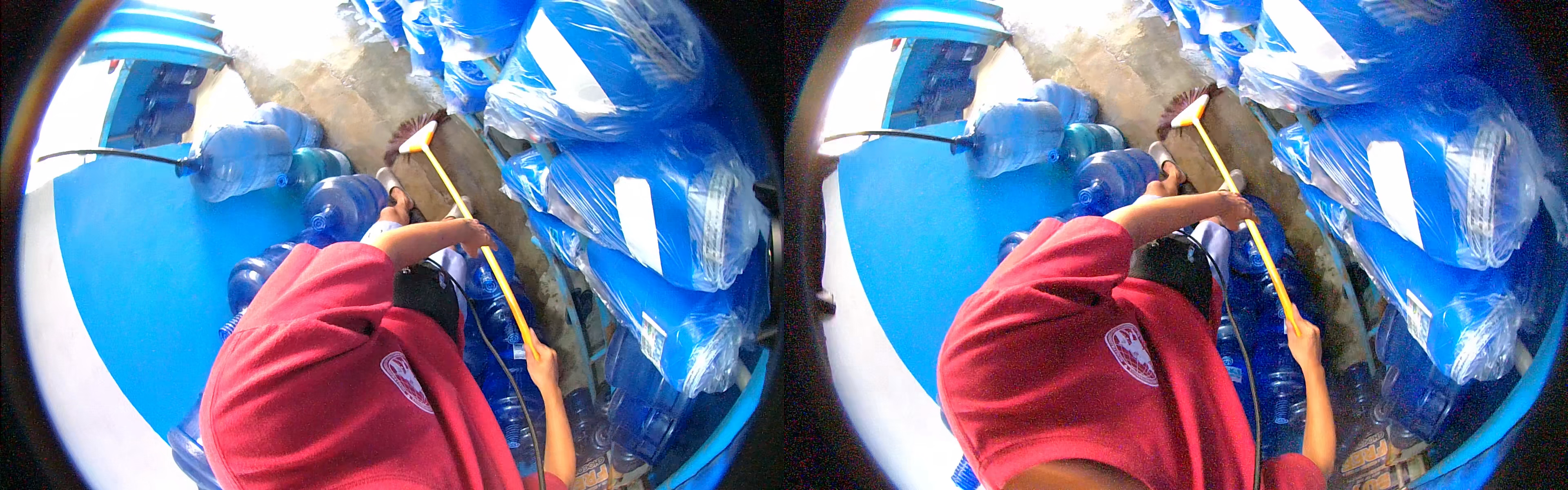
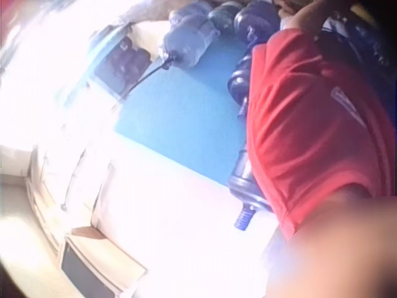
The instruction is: The person sweeps a wet concrete floor with a long-handled broom in a storage area filled with large blue water jugs. They move the broom back and forth to push water and debris toward a drain or exit, occasionally repositioning to reach different sections.
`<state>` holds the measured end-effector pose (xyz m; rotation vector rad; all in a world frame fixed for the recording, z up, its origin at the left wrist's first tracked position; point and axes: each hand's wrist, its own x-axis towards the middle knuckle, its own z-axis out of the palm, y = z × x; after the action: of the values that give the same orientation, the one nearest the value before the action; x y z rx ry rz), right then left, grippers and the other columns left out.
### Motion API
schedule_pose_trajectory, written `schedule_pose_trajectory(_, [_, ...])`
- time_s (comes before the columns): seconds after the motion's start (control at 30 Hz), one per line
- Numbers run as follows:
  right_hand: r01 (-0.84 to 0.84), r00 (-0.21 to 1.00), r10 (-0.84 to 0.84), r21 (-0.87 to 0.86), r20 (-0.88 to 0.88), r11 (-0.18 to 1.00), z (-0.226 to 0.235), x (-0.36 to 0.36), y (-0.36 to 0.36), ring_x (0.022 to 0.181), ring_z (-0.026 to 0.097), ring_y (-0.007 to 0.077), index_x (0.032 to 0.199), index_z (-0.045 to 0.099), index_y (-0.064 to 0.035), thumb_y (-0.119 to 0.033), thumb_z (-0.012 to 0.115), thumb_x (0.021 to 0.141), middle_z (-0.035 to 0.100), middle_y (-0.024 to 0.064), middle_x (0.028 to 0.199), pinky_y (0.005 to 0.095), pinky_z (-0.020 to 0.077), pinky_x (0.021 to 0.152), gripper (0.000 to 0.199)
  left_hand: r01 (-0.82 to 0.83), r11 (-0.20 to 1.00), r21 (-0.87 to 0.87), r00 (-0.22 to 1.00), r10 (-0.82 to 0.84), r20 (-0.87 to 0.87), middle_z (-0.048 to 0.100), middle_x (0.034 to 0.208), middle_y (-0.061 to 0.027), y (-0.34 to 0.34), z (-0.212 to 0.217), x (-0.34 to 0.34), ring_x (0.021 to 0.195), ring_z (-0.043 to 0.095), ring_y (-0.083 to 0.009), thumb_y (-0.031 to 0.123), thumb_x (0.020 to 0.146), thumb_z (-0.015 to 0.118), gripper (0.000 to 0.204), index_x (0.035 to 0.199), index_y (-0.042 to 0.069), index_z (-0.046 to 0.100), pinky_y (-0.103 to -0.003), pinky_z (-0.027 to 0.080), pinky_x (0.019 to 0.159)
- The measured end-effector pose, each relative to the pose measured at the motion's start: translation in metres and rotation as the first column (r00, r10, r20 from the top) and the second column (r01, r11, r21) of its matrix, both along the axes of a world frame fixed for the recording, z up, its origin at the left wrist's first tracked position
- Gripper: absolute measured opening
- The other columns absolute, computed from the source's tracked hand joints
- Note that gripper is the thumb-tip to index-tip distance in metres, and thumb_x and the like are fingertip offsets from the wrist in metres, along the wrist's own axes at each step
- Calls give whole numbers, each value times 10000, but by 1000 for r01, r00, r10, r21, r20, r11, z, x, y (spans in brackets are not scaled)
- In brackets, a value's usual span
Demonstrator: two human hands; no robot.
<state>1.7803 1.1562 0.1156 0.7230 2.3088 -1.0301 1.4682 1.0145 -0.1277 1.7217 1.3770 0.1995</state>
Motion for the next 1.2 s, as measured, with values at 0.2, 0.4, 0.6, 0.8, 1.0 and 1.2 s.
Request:
schedule_pose_trajectory(0.2, [-83, 984, 68, -82, -166, 993, -61, -181, -38, 867, 626, 429, 1258, 565, -34, -193, 599, 884, 609, 302, 932, 441, 504, 701, 408, -570, 819, -74, 790, 521, -323, 627, 1025, -156, -52, 2, -63, 978, 644, -340, 200, 742, 598, 369, 1095, 94, 601, -482, 533, 807])
schedule_pose_trajectory(0.4, [-302, 918, 302, 42, -255, 952, -98, -387, -98, 880, 622, 436, 1208, 588, -31, -246, 543, 896, 633, 286, 889, 522, 510, 741, 382, -955, 291, -56, 296, 941, -163, 607, 1139, -231, -137, 1, -185, 930, 652, -359, 69, 754, 492, 628, 1377, 137, 456, -447, 524, 790])
schedule_pose_trajectory(0.6, [-325, 863, 384, 222, -328, 919, -110, -521, -161, 845, 639, 437, 1058, 609, -41, -251, 543, 885, 659, 244, 877, 522, 524, 741, 280, -512, -310, -802, -673, 724, 150, 623, 886, -63, -189, -1, -278, 727, 573, -173, 324, 937, 478, 325, 1123, 83, 590, -312, 489, 656])
schedule_pose_trajectory(0.8, [-318, 893, 329, 87, -307, 944, -114, -644, -227, 880, 639, 443, 1022, 577, -59, -247, 531, 894, 662, 235, 936, 521, 528, 759, 232, -448, -315, -837, -808, 542, 229, 556, 686, -5, -193, 1, -353, 523, 495, -145, 482, 972, 370, 427, 861, 154, 620, -310, 389, 464])
schedule_pose_trajectory(1.0, [-295, 917, 281, -8, -282, 956, -12, -655, -197, 928, 615, 435, 1206, 569, -27, -242, 534, 912, 636, 270, 961, 498, 494, 778, 366, -352, -157, -923, -852, 463, 246, 534, 1306, -169, -224, 29, -422, 1182, 529, -293, 558, 965, 322, 660, 1343, 24, 408, -462, 422, 993])
schedule_pose_trajectory(1.2, [-174, 983, 171, -43, -69, 984, 141, -543, -152, 889, 648, 401, 1270, 555, -23, -183, 637, 870, 634, 266, 964, 414, 512, 715, 438, -49, 6, -999, -937, 346, 48, 606, 1126, -258, -179, 2, -409, 1033, 624, -346, 352, 929, 538, 419, 1106, -11, 425, -481, 487, 935])
